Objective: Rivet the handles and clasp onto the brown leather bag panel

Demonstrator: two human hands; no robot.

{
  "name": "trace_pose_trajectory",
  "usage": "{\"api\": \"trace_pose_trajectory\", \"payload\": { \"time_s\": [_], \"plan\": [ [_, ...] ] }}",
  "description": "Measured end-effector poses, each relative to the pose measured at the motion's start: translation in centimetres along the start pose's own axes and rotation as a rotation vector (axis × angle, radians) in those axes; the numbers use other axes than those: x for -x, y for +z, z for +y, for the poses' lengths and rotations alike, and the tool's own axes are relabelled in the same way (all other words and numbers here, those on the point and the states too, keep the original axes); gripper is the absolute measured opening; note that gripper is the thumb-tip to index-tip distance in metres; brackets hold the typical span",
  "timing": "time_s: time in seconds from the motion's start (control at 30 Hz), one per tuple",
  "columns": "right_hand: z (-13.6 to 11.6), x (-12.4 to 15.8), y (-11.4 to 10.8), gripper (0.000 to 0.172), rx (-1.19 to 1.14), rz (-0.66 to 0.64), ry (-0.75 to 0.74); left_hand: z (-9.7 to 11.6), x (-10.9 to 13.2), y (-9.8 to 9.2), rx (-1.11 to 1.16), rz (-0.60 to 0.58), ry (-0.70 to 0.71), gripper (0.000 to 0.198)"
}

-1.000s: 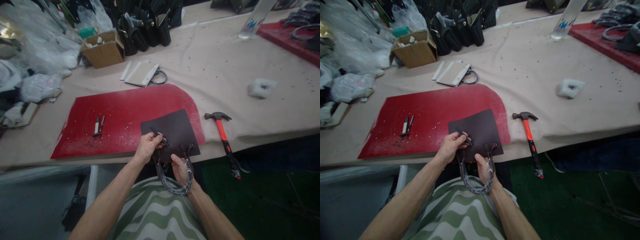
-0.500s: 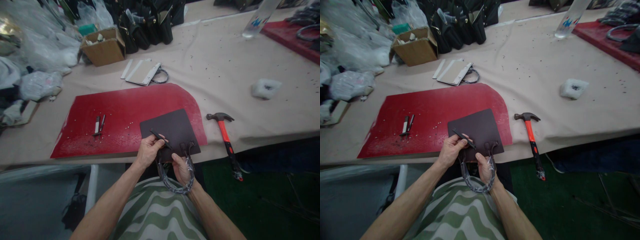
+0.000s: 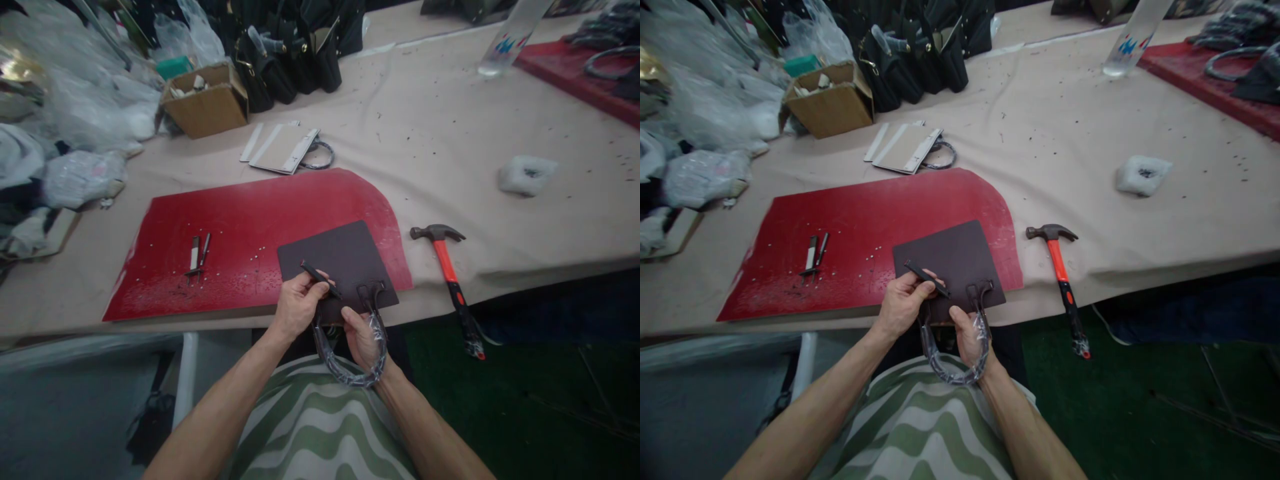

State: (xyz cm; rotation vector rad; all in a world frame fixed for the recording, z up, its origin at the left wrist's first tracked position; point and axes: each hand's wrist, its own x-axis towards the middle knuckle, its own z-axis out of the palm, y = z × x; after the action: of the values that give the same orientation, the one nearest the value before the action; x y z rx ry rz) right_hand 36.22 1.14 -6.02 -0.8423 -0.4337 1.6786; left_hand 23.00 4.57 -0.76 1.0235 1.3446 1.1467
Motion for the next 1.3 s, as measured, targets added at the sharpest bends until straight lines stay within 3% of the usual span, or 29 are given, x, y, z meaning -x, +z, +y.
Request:
{"api": "trace_pose_trajectory", "payload": {
  "time_s": [0.2, 0.37, 0.93, 1.2, 1.3],
  "plan": [
    [-0.1, 0.1, 0.1, 0.033, 0.133, -0.031, -0.001, -0.1, -0.2, -0.3, -0.215, 0.0, 0.154, 0.016],
    [0.9, -0.5, -0.1, 0.04, 0.195, 0.004, 0.028, -0.1, -1.2, -1.0, -0.278, -0.031, 0.195, 0.015],
    [1.9, -0.8, 0.0, 0.04, 0.209, 0.08, 0.011, 0.2, -1.6, -1.6, -0.179, -0.012, 0.11, 0.019],
    [2.0, -0.9, 0.0, 0.038, 0.209, 0.092, 0.025, 0.4, -1.4, -1.4, -0.217, -0.011, 0.135, 0.016],
    [1.9, -0.9, 0.1, 0.039, 0.226, 0.093, 0.034, 0.4, -1.4, -1.4, -0.28, -0.014, 0.203, 0.014]
  ]
}}
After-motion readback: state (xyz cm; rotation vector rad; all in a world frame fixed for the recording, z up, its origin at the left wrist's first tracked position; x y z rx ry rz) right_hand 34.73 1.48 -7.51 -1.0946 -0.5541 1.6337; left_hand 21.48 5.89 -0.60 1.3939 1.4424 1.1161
